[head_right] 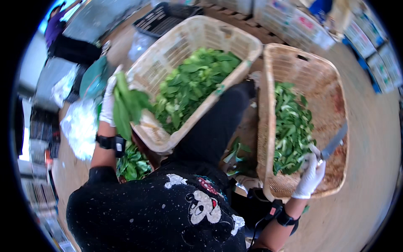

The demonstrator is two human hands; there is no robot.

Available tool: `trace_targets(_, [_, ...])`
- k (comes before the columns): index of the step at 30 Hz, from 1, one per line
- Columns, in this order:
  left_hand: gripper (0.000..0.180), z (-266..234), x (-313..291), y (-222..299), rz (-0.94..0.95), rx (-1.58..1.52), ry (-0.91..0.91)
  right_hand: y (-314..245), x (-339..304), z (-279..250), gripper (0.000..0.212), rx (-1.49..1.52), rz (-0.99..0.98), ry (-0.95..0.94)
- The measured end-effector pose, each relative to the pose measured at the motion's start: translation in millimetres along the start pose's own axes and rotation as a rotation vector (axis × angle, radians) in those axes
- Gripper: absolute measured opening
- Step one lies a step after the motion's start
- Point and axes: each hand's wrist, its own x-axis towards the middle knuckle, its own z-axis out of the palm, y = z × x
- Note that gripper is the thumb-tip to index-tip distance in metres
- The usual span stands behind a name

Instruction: The person trims the base of bok choy using a knife and sorts the vegetables into different plastic baskets while sitting on the floor.

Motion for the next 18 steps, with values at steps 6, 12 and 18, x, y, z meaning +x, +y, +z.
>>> trace_targets(6, [0.062, -395.7, -86.9, -33.3, -0.178, 0.881, 0.854, 24.1, 0.4, 18.2, 0.022, -0.018, 0.013, -0.104])
trace_targets(12, [0.052, -223.4, 21.8, -27.9, 0.098, 0.704, 0.354, 85.1, -2.1, 25.2, 0.017, -0.141, 0.18, -0.04])
trace_targets(18, [0.034, -175.4, 220.6, -128.1, -0.605, 1.094, -0.108, 109.1, -28.6, 52.7, 0.023, -0.182, 0.241, 0.037])
